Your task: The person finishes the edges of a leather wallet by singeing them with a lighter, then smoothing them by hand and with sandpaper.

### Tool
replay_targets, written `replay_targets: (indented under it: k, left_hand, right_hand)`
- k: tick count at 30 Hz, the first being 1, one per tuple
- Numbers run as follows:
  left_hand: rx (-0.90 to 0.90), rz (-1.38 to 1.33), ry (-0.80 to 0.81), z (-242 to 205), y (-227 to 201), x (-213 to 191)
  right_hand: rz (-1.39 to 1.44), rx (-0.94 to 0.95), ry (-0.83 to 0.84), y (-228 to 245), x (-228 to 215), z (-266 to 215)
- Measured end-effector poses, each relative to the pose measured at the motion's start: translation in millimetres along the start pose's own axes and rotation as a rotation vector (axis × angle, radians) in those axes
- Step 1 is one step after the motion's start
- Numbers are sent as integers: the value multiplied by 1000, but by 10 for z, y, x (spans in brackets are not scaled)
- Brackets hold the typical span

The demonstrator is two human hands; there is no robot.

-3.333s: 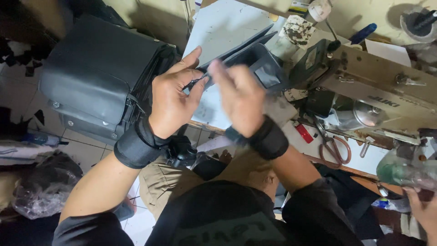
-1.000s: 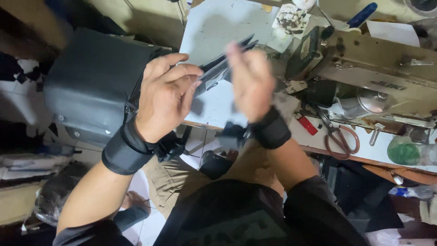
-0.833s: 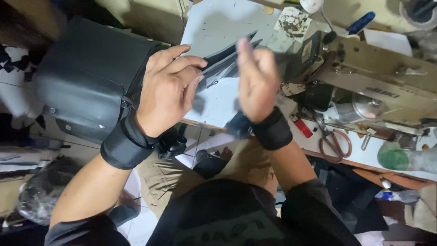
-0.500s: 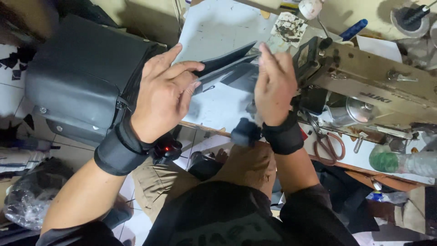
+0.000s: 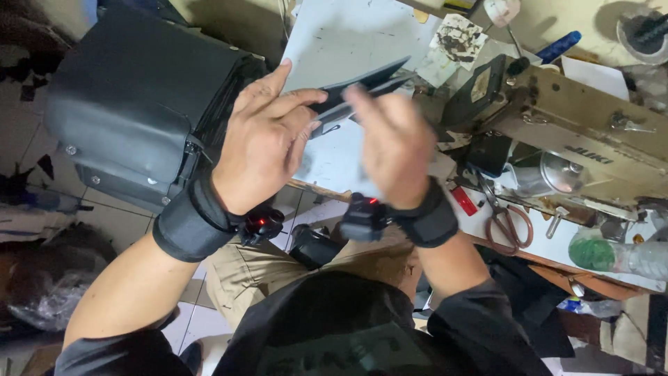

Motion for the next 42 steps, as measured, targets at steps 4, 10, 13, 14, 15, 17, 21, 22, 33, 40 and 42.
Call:
replay_targets:
  k: [4, 10, 13, 14, 15, 17, 21, 22, 33, 40, 42]
  left_hand:
    - [2, 1, -35, -27, -22, 76]
    - [-36, -27, -10, -39, -25, 102]
    - [-40, -48, 2, -33, -40, 89]
    - [-40, -51, 6, -15, -28, 86]
    - [-40, -53, 11, 7, -17, 86]
    - [-48, -72, 27, 5, 0, 64]
    - [-26, -78, 16, -31, -1, 65]
    - [-25, -79, 11, -24, -4, 70]
    - [-1, -40, 37, -11, -67, 75]
    - [-25, -87, 50, -18, -89, 30]
    - [-35, -95, 31, -9, -85, 35]
  right_hand:
    - [-24, 20, 3, 7, 11, -3]
    - [-28, -40, 45, -40, -113, -41]
    - [-131, 58, 38, -138, -108, -54]
    - [-114, 42, 32, -52, -96, -39]
    - [-97, 26, 25, 31, -86, -25]
    - [-35, 18, 7, 9, -83, -51]
    - [-38, 77, -39, -232, -122, -65]
    - [-42, 74, -39, -201, -87, -60]
    - [-56, 86, -19, -184, -211, -71]
    - [10, 128, -28, -300, -224, -56]
    - [-29, 130, -44, -293, -198, -62]
Point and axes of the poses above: each hand's wrist, its own z-axis towards the middle knuckle, its own x-axis out of the palm, y = z × x, the point moved 4 cm from there along z, towards the middle knuckle, and after that the axes turned 9 degrees about y, right-handed, at the moved point
